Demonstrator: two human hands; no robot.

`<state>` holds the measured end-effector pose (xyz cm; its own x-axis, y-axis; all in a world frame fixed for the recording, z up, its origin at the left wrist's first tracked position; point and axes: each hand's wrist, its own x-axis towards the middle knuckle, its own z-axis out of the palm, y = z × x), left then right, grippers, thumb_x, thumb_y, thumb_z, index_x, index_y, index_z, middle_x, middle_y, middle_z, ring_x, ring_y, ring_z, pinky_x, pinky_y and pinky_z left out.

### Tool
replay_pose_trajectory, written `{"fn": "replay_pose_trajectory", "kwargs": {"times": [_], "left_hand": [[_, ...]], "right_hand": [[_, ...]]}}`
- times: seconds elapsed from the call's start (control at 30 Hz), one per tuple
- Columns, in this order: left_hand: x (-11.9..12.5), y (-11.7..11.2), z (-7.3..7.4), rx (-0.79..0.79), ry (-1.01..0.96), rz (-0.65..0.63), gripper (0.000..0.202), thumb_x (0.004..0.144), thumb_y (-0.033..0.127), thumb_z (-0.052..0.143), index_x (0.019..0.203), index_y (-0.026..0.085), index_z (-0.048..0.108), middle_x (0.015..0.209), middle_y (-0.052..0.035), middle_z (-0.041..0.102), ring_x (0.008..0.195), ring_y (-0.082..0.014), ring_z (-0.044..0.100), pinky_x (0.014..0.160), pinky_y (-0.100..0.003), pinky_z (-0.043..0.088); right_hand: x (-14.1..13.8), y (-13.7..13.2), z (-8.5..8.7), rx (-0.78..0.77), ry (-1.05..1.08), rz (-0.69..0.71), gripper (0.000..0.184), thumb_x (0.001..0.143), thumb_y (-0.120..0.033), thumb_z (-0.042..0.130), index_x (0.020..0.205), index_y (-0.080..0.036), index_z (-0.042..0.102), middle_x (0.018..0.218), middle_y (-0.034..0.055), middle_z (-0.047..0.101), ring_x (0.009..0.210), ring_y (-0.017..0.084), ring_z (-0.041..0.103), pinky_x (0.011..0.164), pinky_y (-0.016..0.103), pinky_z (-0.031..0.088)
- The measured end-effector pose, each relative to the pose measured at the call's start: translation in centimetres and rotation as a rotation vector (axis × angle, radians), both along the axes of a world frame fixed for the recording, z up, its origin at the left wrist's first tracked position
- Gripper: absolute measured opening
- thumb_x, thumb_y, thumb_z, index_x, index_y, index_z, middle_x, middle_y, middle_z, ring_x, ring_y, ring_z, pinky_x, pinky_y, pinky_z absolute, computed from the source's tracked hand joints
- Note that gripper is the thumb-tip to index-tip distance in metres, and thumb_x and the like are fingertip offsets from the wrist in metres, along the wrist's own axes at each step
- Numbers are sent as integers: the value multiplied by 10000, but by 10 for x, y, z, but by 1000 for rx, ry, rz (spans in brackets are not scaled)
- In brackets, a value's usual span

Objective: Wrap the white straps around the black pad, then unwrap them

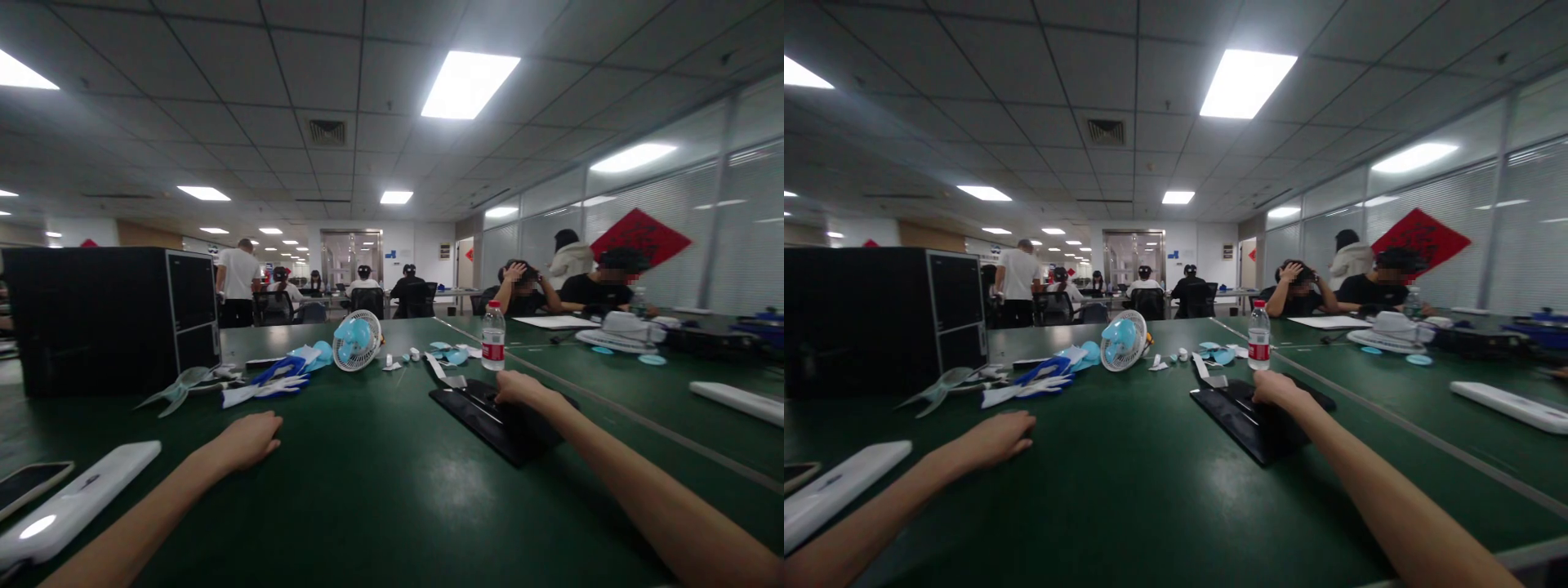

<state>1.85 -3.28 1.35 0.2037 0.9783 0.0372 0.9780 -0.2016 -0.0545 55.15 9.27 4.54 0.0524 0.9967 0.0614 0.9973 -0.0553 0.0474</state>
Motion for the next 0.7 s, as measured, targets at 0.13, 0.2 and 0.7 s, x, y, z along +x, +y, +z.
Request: {"fn": "replay_pose_trajectory", "kwargs": {"times": [0.13,0.2,0.7], "left_hand": [[0,-1,2,-21,-12,5,316,814,357,499,1057,197,623,1128,-116,626,1007,-248,604,833,-350,489],[0,-2,2,-18,-12,3,314,816,362,496,1045,193,627,1120,-116,629,997,-250,606,824,-347,491],[-2,4,-2,-1,-32,7,287,796,357,516,1004,198,635,1051,-107,641,939,-242,611,792,-349,490]], "right_hand": [[-1,-6,5,-52,27,-5,188,641,-232,705,800,-143,656,875,103,669,843,250,644,642,287,476],[-1,-14,12,-135,38,-23,119,641,-207,688,707,-130,625,732,79,645,736,230,640,599,286,474],[-77,-60,17,-107,-40,519,203,663,-260,667,825,-143,702,782,54,663,684,169,590,547,228,368]]}}
